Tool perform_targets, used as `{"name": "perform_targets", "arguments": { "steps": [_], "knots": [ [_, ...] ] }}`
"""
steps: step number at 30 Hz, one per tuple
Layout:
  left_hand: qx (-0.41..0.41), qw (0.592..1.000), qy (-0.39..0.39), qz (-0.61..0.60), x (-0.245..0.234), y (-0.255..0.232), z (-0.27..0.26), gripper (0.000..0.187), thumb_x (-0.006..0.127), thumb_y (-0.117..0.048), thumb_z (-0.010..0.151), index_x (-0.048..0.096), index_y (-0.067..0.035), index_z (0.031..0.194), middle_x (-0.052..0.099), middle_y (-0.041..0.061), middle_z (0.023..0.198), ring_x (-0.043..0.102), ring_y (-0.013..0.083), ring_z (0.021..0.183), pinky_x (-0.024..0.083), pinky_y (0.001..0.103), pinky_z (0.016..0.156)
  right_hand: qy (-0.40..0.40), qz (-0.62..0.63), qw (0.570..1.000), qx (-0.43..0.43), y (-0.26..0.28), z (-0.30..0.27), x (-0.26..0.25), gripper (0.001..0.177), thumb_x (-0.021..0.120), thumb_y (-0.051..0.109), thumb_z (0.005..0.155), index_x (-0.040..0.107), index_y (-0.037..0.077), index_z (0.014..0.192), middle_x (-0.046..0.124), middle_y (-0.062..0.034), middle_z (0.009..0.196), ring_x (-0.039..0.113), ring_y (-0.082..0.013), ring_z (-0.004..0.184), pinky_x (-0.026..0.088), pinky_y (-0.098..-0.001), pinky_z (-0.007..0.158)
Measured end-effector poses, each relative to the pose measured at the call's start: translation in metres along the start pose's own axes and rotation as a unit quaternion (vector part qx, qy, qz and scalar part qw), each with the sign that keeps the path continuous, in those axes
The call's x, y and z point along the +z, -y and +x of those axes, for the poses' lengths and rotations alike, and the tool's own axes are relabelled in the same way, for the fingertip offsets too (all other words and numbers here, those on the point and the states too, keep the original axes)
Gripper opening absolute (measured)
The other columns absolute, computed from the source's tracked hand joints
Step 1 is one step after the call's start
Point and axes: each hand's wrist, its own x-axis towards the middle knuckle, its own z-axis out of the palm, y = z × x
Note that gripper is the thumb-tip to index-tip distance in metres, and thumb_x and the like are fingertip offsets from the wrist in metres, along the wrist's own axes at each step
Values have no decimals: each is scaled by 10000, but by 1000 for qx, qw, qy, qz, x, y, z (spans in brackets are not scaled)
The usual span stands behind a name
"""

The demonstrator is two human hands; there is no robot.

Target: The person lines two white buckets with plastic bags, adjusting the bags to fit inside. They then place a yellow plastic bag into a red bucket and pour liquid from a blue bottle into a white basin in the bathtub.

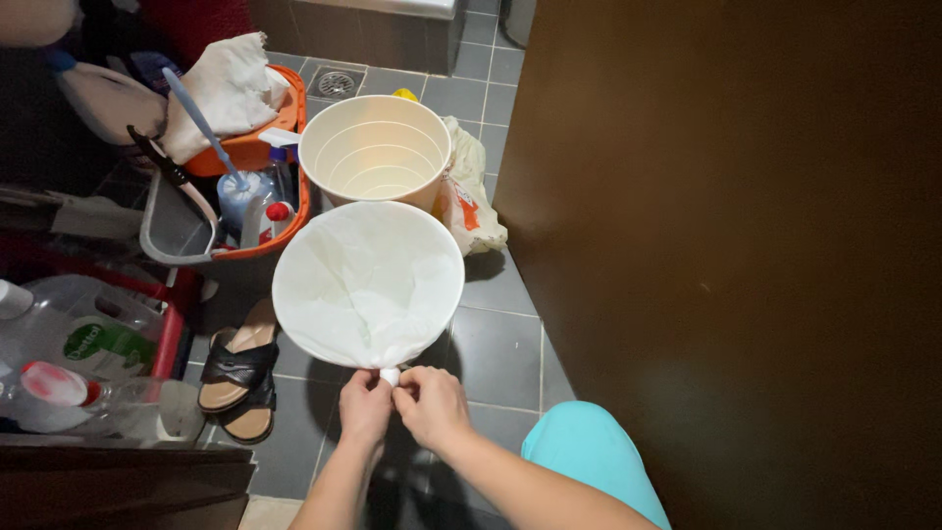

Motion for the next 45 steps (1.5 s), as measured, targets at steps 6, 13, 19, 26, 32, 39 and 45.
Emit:
{"name": "perform_targets", "arguments": {
  "steps": [6, 13, 19, 26, 32, 39, 45],
  "knots": [
    [-9, 1000, -3, 24, 1, 2, 4, 232, 709, -80, 865, 746, 30, 1067, 761, 73, 930, 675, 125, 773, 543, 276, 644, -46, -46, 996, -65, -4, 1, 2, 135, 677, 173, 827, 659, 52, 768, 692, -128, 780, 628, -362, 803, 513, -488, 742],
    [-160, 960, 168, -154, -1, -9, 7, 174, 640, -196, 910, 719, -57, 980, 669, 63, 814, 583, 180, 674, 460, 312, 578, 55, 6, 989, 140, -18, 32, -2, 202, 668, 245, 820, 697, 46, 831, 728, -153, 764, 722, -282, 716, 565, -408, 683],
    [-223, 941, 191, -167, -6, -33, 3, 168, 593, -240, 934, 691, -110, 977, 685, 18, 875, 632, 170, 816, 519, 343, 702, 65, 44, 989, 129, -33, 39, 7, 248, 707, 255, 811, 751, 74, 974, 764, -141, 861, 751, -246, 796, 587, -371, 744],
    [-168, 957, 197, -130, -9, -26, 5, 215, 739, -239, 952, 730, -36, 1026, 678, 27, 832, 582, 132, 676, 447, 287, 582, 33, -37, 999, 15, 5, 17, -19, 200, 684, 236, 862, 745, 64, 941, 742, -193, 904, 714, -391, 858, 566, -479, 780],
    [-217, 950, 167, -147, -7, -46, -9, 205, 696, -220, 890, 723, -46, 994, 744, 23, 867, 674, 123, 726, 525, 264, 639, -32, -36, 998, 41, 8, 11, -12, 205, 657, 246, 870, 669, 49, 816, 721, -194, 857, 698, -412, 830, 552, -512, 748],
    [-172, 971, 96, -134, -2, -20, 6, 237, 802, -198, 859, 712, -54, 1024, 687, 8, 859, 598, 125, 696, 468, 290, 621, 66, -72, 984, 151, -54, -4, 18, 180, 712, 235, 788, 689, 58, 816, 718, -198, 830, 705, -399, 836, 559, -500, 765],
    [-180, 959, 74, -208, -2, 0, 19, 202, 695, -73, 861, 691, -6, 1051, 737, 53, 934, 700, 161, 806, 600, 317, 730, 62, 274, 881, 380, -101, 10, 37, 149, 691, 183, 895, 721, 40, 869, 712, -92, 751, 665, -207, 654, 554, -373, 610]
  ]
}}
